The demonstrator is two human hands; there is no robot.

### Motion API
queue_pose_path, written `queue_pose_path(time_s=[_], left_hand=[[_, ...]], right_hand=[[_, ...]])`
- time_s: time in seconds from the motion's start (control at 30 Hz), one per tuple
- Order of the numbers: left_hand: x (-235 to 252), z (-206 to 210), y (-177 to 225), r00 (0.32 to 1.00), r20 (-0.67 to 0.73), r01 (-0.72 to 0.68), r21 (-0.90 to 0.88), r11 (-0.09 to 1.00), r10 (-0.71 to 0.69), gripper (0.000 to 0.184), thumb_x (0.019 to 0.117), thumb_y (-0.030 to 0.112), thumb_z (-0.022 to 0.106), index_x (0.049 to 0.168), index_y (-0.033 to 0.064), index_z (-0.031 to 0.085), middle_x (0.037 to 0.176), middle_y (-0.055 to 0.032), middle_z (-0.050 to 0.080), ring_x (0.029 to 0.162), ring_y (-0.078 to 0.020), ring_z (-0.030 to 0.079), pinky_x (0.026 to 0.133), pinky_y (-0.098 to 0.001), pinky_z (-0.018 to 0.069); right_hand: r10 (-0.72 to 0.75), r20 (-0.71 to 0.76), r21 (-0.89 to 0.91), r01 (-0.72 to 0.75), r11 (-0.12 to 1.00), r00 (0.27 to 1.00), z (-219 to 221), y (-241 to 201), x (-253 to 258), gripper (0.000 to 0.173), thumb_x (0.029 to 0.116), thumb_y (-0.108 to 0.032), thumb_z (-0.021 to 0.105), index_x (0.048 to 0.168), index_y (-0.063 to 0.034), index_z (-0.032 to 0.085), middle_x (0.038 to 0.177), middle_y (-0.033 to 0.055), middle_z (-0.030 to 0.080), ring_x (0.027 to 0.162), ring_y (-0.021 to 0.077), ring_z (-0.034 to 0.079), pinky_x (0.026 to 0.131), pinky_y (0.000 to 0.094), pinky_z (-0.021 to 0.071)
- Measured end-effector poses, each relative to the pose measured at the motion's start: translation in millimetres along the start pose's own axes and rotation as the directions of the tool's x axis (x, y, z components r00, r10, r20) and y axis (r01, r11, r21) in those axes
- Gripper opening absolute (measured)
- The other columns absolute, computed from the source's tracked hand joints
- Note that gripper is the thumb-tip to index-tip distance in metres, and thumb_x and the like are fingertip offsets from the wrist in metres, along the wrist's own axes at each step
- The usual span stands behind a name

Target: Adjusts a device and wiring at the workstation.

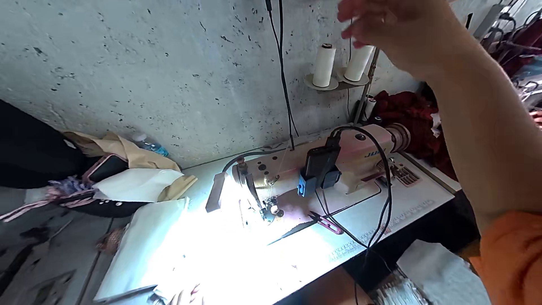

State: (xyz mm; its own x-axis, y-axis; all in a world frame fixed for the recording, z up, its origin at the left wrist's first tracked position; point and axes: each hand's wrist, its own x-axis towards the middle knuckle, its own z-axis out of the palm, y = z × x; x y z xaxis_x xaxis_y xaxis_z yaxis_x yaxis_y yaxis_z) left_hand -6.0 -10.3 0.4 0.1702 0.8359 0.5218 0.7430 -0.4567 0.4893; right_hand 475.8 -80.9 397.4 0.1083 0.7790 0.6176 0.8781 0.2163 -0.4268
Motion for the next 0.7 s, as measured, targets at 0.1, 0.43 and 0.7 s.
queue_pose_path(time_s=[0.1, 0.43, 0.7], left_hand=[[1, 2, 1, 0.999, -0.03, -0.013, 0.015, 1.0, 0.014, 0.036, 0.0937, 0.023, 0.051, 0.102, -0.0064, 0.07, 0.097, -0.0215, 0.072, 0.093, -0.0289, 0.069, 0.088, -0.0389, 0.0527], [9, -9, 18, 0.994, 0.089, -0.075, 0.066, 0.995, 0.069, 0.029, 0.0888, 0.009, 0.053, 0.104, -0.0112, 0.067, 0.098, -0.0267, 0.067, 0.095, -0.0408, 0.066, 0.088, -0.0535, 0.0513], [17, -22, 37, 0.981, 0.183, -0.094, 0.136, 0.986, 0.068, 0.028, 0.0944, 0.007, 0.053, 0.108, -0.0106, 0.07, 0.109, -0.0294, 0.068, 0.109, -0.0458, 0.065, 0.101, -0.0557, 0.0488]], right_hand=[[-0.064, -0.01, 0.001, 0.064, 0.998, 0.998, -5, -3, -59, 0.035, 0.1023, -0.021, 0.055, 0.13, -0.0021, 0.063, 0.129, 0.0099, 0.067, 0.111, 0.0119, 0.067, 0.095, 0.0294, 0.0568], [0.03, -0.096, 0.173, -0.013, 0.985, 0.995, 0, 6, -187, 0.028, 0.1005, -0.018, 0.058, 0.123, -0.004, 0.066, 0.118, 0.0049, 0.072, 0.104, 0.0123, 0.071, 0.094, 0.029, 0.0597], [0.224, -0.123, 0.245, -0.189, 0.951, 0.967, 19, 21, -246, 0.029, 0.0995, -0.026, 0.06, 0.122, -0.0112, 0.069, 0.112, -0.0015, 0.073, 0.1, 0.0095, 0.071, 0.089, 0.0275, 0.0606]])
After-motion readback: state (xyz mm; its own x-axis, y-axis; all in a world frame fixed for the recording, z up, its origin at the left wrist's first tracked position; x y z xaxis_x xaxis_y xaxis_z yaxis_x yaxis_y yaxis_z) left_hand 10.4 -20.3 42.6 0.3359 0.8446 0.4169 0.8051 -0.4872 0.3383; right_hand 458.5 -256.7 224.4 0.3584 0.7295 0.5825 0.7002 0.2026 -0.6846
